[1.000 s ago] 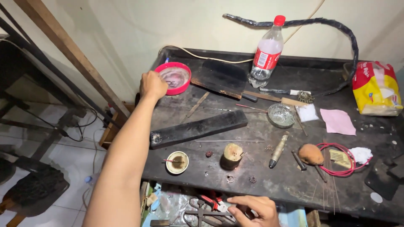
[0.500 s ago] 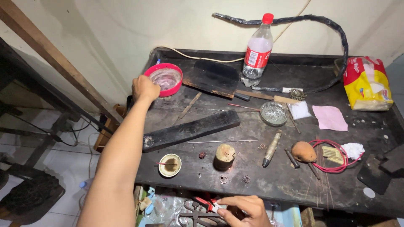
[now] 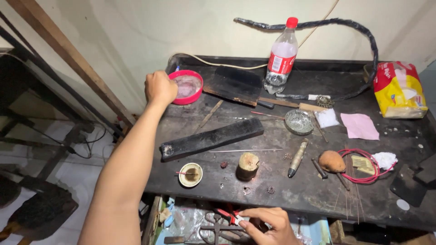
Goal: Soldering small metal components for a piece of jewelry using a hand-held torch and pliers on a workshop bench.
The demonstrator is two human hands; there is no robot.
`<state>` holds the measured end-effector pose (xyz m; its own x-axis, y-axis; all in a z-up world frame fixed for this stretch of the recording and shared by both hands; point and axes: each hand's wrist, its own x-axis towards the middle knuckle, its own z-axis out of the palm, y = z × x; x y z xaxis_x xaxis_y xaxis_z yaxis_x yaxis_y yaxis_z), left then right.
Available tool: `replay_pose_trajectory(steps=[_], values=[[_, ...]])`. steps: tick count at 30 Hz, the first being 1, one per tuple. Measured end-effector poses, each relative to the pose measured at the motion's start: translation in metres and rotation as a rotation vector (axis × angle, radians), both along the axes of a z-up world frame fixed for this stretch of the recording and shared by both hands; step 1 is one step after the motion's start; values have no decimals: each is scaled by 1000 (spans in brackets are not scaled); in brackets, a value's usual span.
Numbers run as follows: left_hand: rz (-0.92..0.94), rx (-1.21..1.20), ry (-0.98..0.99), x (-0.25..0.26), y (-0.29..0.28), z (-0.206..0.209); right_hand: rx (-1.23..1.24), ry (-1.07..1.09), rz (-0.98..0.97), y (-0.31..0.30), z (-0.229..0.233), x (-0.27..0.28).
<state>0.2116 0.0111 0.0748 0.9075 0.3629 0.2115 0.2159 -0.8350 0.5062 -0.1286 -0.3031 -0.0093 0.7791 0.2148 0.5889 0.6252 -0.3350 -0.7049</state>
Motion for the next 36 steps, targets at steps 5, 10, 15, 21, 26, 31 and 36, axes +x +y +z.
replay_pose_trajectory(steps=[5,10,15,21,26,31,36], values=[[-275,131,-766,-37,-6,-6,5,10,-4,-1,2,-2],[-221,117,-437,-76,4,-36,2,21,12,-1,8,-11],[-761,-45,-664,-204,-60,-2,170,218,-130,2,11,-4],[-1043,-124,-480,-310,-96,1,390,467,-54,3,4,-4],[-1075,-136,-463,-334,-95,-2,251,347,-84,1,3,-8],[-989,-91,-454,-347,-89,-2,91,216,-194,0,5,-7],[-814,-198,-35,-360,-52,-49,398,497,-254,-5,1,-6]])
